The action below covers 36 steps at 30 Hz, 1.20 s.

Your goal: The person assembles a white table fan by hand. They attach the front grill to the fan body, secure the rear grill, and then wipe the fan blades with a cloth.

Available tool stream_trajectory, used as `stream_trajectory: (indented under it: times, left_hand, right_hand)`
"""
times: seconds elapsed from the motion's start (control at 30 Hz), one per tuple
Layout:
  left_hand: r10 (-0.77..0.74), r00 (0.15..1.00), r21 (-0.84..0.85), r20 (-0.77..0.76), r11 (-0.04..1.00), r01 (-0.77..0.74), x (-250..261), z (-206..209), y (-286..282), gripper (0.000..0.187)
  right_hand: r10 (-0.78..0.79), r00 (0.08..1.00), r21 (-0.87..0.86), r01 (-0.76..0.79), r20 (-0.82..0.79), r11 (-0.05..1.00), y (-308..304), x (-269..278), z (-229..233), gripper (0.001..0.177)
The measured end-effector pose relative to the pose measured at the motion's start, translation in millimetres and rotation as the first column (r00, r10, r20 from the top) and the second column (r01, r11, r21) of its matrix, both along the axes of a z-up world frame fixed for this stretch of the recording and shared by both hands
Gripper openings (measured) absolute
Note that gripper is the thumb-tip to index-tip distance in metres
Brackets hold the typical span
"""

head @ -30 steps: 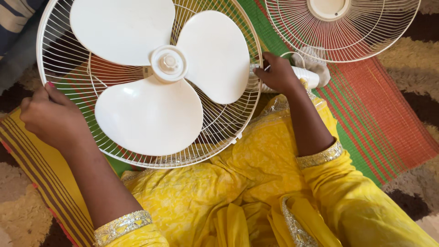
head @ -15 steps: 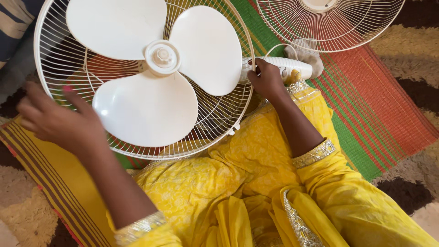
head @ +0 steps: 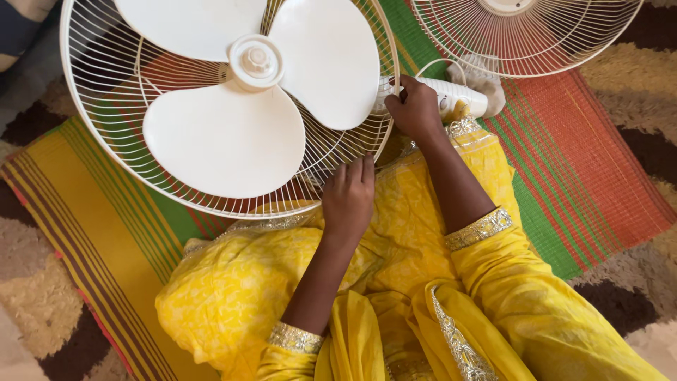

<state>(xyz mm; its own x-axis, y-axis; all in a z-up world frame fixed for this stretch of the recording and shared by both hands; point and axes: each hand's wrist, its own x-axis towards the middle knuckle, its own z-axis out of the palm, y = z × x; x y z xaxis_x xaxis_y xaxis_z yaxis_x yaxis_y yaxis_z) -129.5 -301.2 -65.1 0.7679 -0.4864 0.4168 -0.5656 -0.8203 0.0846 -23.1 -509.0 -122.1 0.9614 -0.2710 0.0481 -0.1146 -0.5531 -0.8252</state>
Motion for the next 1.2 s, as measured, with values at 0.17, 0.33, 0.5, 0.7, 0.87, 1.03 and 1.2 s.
stream_trajectory:
  times: [0.17,0.33,0.5,0.7,0.87,1.03,1.2]
  left_hand:
    - [0.025,0.997,0.102,0.074,0.994,-0.033,-4,-19,-6,0.034]
    - [0.1,0.988,0.183,0.115,0.976,-0.12,-9,-20,-18,0.028]
    - [0.171,0.981,0.237,0.094,0.953,-0.189,-11,-22,-29,0.021]
    - [0.189,0.975,0.253,0.114,0.944,-0.213,-11,-16,-31,0.021]
    - [0.109,0.994,-0.18,-0.028,0.977,-0.112,-31,9,-16,0.04]
    - [-0.051,0.93,-0.796,-0.365,0.535,-0.283,-93,15,-5,0.031]
    - [-0.309,0.728,-0.616,-0.612,-0.39,-0.684,-82,-4,18,0.042]
  right_hand:
    - [0.004,1.0,-0.04,-0.004,-0.005,0.999,1,-1,0,0.03]
    - [0.023,1.0,-0.079,-0.023,0.006,0.997,-1,-1,-6,0.023]
    - [0.046,0.998,-0.089,-0.043,0.033,0.995,-4,0,-13,0.022]
    - [0.077,0.993,-0.051,-0.073,0.088,0.996,-6,0,-11,0.028]
    - [0.136,0.982,-0.091,-0.124,0.135,0.988,-7,2,-14,0.025]
    - [0.137,0.98,-0.104,-0.122,0.144,0.987,-9,5,-21,0.028]
    - [0.113,0.989,-0.131,-0.1,0.1,0.986,-8,8,-17,0.028]
